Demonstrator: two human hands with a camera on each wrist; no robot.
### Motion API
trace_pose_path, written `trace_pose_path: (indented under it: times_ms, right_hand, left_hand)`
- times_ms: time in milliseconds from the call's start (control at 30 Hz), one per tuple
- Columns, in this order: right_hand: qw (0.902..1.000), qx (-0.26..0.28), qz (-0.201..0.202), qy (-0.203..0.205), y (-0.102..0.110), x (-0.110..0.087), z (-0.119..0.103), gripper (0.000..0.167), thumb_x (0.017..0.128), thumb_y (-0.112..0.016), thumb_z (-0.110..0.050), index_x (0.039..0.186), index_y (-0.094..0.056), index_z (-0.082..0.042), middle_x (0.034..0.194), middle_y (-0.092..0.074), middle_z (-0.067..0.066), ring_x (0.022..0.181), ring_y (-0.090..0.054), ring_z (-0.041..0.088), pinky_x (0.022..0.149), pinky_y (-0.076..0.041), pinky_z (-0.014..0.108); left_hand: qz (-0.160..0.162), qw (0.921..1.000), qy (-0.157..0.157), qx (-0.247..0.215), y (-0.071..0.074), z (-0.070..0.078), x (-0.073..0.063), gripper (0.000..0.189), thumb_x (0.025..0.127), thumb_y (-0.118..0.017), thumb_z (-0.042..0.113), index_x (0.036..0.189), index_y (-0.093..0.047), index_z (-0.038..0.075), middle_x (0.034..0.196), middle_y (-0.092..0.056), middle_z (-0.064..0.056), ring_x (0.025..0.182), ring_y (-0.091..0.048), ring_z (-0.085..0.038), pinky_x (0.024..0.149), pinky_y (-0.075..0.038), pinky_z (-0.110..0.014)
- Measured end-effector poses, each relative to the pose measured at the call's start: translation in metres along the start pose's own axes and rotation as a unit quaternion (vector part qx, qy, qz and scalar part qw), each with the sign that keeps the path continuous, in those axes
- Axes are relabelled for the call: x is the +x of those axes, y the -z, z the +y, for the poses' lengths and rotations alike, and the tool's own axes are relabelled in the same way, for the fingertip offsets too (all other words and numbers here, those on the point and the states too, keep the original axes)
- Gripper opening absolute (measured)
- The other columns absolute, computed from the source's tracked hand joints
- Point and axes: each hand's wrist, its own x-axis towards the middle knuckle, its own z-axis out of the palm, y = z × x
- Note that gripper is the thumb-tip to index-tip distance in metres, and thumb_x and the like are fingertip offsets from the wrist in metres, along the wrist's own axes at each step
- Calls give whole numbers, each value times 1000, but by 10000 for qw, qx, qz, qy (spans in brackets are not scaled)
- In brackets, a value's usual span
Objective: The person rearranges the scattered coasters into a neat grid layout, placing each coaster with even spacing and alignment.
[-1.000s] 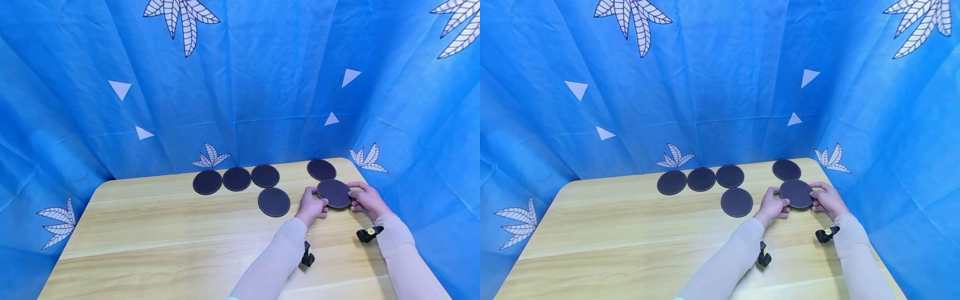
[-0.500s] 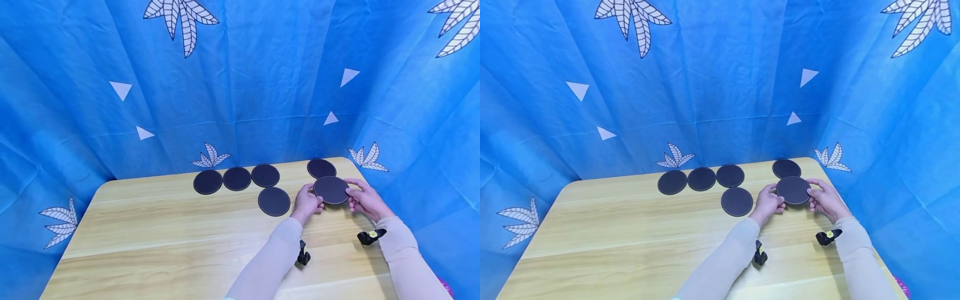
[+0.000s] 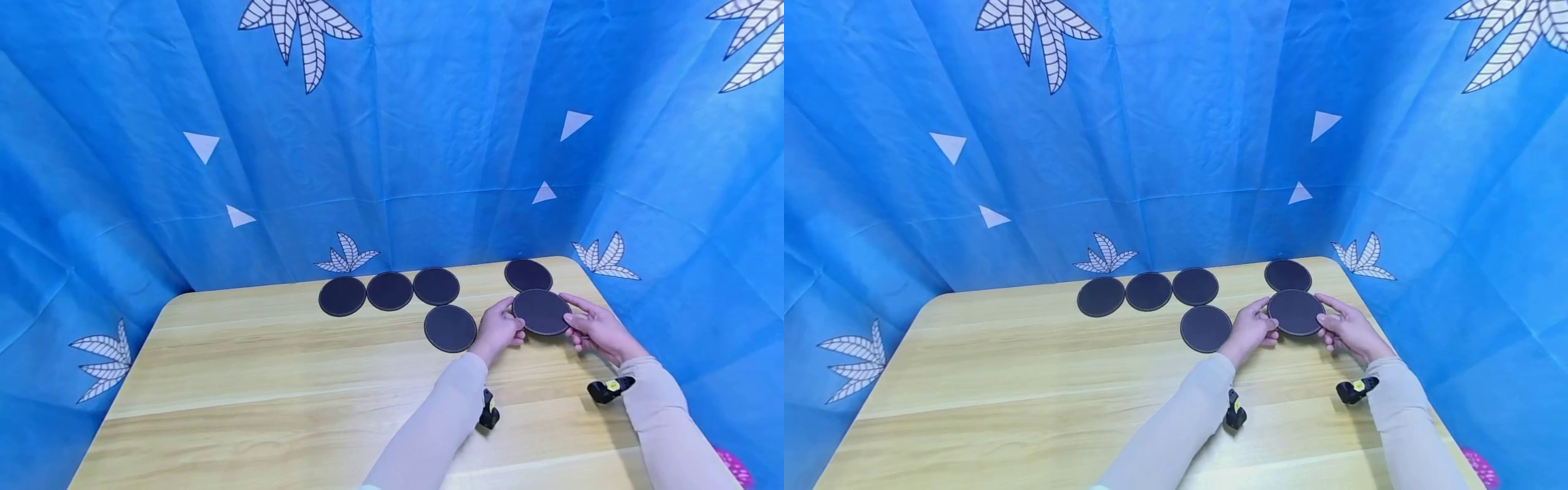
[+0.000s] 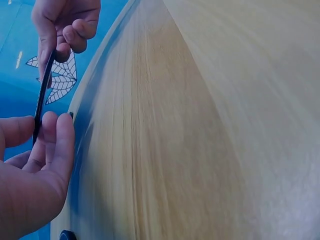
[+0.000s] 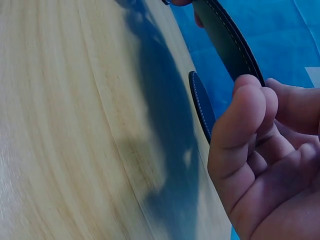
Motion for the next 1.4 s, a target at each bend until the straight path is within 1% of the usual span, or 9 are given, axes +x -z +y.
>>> trace_pose_path:
  times_ms: [200, 400, 600, 700, 833, 1067, 1167, 1300, 1400]
  right_hand:
    - [9991, 304, -235, 156, 0, 1, 2, 52, 105, -53, -5, 153, -38, -18, 77, -65, 10, 62, -59, 10, 50, -53, 25]
    - [9981, 414, -392, 229, -2, 1, 2, 48, 106, -52, -7, 150, -40, -22, 74, -64, 8, 60, -58, 11, 49, -51, 25]
    - [9953, 601, -651, 384, -4, 1, 3, 44, 108, -46, -7, 147, -42, -27, 72, -62, 5, 54, -54, 11, 48, -48, 23]
    - [9917, 819, -853, 509, -5, 2, 3, 45, 109, -42, -6, 149, -40, -27, 73, -63, 5, 55, -55, 10, 49, -48, 22]
    - [9878, 983, -1015, 659, -7, 2, 3, 47, 109, -40, -4, 151, -36, -25, 73, -63, 4, 57, -56, 9, 49, -48, 22]
    - [9884, 891, -1070, 600, -13, 6, 0, 55, 109, -40, -4, 159, -25, -22, 74, -65, 3, 55, -56, 10, 49, -47, 22]
    - [9886, 848, -1101, 579, -15, 8, 0, 61, 109, -40, -5, 163, -14, -17, 74, -66, 3, 55, -55, 11, 49, -45, 22]
    - [9891, 821, -1090, 549, -18, 9, -2, 67, 109, -41, -5, 163, -2, -9, 74, -65, 4, 55, -55, 12, 50, -45, 22]
    - [9896, 820, -1057, 522, -21, 10, -4, 68, 109, -43, -6, 163, -2, -10, 73, -65, 4, 55, -55, 11, 49, -46, 22]
  left_hand:
    - [-278, 9993, -24, -240, 8, 0, -2, 63, 90, -65, -10, 148, -53, 11, 74, -55, -2, 56, -56, -14, 58, -61, -34]
    - [-577, 9973, -21, -458, 14, 2, -2, 65, 92, -64, -9, 151, -48, 11, 73, -56, -3, 58, -57, -15, 57, -60, -32]
    - [-652, 9968, -115, -449, 17, 3, -1, 66, 92, -64, -11, 152, -48, 11, 67, -49, 1, 58, -58, -15, 55, -59, -28]
    - [-688, 9966, -127, -434, 19, 4, 0, 67, 92, -65, -11, 152, -47, 13, 66, -48, 1, 58, -59, -15, 56, -59, -29]
    - [-759, 9960, -128, -444, 23, 5, -1, 69, 91, -65, -10, 153, -47, 16, 70, -53, -2, 59, -59, -16, 59, -60, -31]
    - [-909, 9941, -183, -565, 33, 3, 0, 69, 93, -64, -9, 154, -45, 16, 72, -60, -6, 58, -59, -15, 57, -59, -28]
    - [-1013, 9927, -208, -614, 38, 3, 0, 69, 94, -63, -9, 155, -43, 16, 73, -62, -7, 57, -58, -14, 57, -59, -28]
    - [-1106, 9922, -269, -512, 44, 4, 0, 70, 95, -63, -7, 156, -41, 19, 76, -65, -8, 55, -57, -14, 57, -58, -27]
    - [-1166, 9918, -324, -404, 48, 5, -1, 70, 95, -63, -6, 157, -40, 21, 78, -66, -9, 54, -55, -15, 55, -57, -26]
